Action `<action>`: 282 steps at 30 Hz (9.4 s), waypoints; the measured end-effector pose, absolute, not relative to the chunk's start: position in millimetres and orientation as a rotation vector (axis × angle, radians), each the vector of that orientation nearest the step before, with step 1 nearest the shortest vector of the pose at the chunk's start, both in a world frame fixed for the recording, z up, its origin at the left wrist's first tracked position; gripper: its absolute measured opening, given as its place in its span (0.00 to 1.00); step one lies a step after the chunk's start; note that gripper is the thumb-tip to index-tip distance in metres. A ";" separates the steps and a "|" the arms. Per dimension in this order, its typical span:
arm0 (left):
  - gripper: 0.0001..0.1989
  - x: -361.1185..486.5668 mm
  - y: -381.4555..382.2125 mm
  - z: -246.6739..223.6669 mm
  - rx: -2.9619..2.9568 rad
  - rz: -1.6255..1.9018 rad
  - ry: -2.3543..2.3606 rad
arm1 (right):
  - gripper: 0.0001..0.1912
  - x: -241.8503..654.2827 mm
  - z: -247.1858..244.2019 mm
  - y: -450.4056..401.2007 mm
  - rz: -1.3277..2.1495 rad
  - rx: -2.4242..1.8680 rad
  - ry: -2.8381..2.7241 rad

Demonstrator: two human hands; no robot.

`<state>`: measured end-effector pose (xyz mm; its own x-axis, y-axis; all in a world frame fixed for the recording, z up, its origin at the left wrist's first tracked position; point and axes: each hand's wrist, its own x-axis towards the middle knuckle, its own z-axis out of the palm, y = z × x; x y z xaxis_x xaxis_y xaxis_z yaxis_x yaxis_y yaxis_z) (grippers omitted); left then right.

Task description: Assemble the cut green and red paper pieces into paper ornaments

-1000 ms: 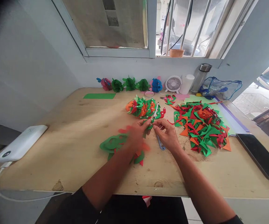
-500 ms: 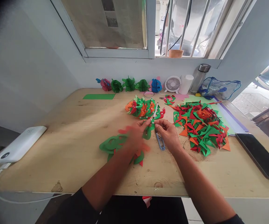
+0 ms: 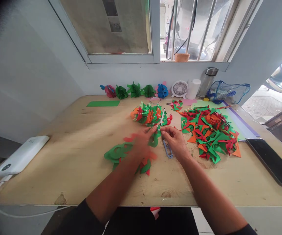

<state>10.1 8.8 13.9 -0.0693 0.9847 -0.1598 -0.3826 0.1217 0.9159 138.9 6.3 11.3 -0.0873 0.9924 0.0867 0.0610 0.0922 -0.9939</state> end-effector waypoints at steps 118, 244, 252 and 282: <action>0.16 4.6 7.4 8.2 0.869 1.050 0.913 | 0.06 154.7 7.5 15.3 0.263 -1.271 -1.711; 0.15 12.0 9.7 3.4 0.991 1.299 0.943 | 0.22 147.9 7.2 14.0 1.105 -1.154 -1.134; 0.13 14.2 8.3 -0.7 1.105 1.194 0.948 | 0.14 149.4 16.3 11.4 0.982 -1.137 -1.136; 0.14 11.7 4.7 4.4 1.244 1.000 0.987 | 0.19 154.8 7.9 18.0 0.901 -1.191 -1.082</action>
